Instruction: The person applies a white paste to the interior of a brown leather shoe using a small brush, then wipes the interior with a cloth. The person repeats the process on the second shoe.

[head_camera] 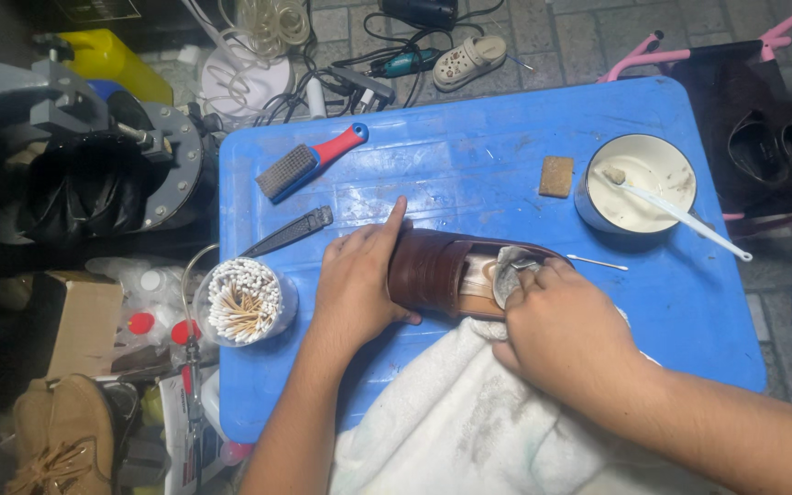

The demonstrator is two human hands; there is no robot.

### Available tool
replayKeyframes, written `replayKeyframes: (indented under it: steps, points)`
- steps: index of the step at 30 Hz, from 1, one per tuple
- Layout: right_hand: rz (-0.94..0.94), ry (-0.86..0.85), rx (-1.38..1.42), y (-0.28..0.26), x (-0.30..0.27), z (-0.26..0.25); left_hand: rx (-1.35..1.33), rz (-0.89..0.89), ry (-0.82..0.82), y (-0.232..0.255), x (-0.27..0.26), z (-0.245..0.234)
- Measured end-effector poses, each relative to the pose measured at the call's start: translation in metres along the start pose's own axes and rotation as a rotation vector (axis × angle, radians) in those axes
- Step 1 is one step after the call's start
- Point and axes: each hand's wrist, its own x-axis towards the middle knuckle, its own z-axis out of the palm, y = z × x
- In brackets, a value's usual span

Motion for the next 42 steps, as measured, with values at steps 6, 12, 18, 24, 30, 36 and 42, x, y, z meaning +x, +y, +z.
replayKeyframes:
  steps: [6, 12, 18, 24, 30, 36, 42]
  points:
    - [-0.089, 0.599, -0.265, -0.007, 0.005, 0.02, 0.018, 0.001, 0.016, 0.002, -0.002, 0.001]
    - [-0.054, 0.597, -0.27, -0.01, 0.013, 0.032, 0.026, -0.009, 0.02, 0.004, -0.002, 0.001]
    - [0.044, 0.102, -0.345, -0.024, 0.015, 0.015, 0.018, -0.052, 0.026, 0.007, -0.003, 0.0]
    - [0.009, 0.138, -0.263, -0.019, 0.024, 0.02, 0.018, -0.038, 0.019, 0.007, -0.001, -0.001]
    - [-0.165, 0.585, 0.104, 0.028, 0.018, 0.051, 0.02, 0.001, 0.021, 0.005, -0.002, 0.0]
    - [-0.493, 0.883, 1.037, 0.066, -0.001, 0.097, 0.013, 0.113, 0.063, 0.0, -0.006, -0.001]
    - [-0.622, 0.948, 1.659, 0.05, -0.026, 0.161, -0.013, 0.219, 0.105, -0.001, -0.01, -0.005]
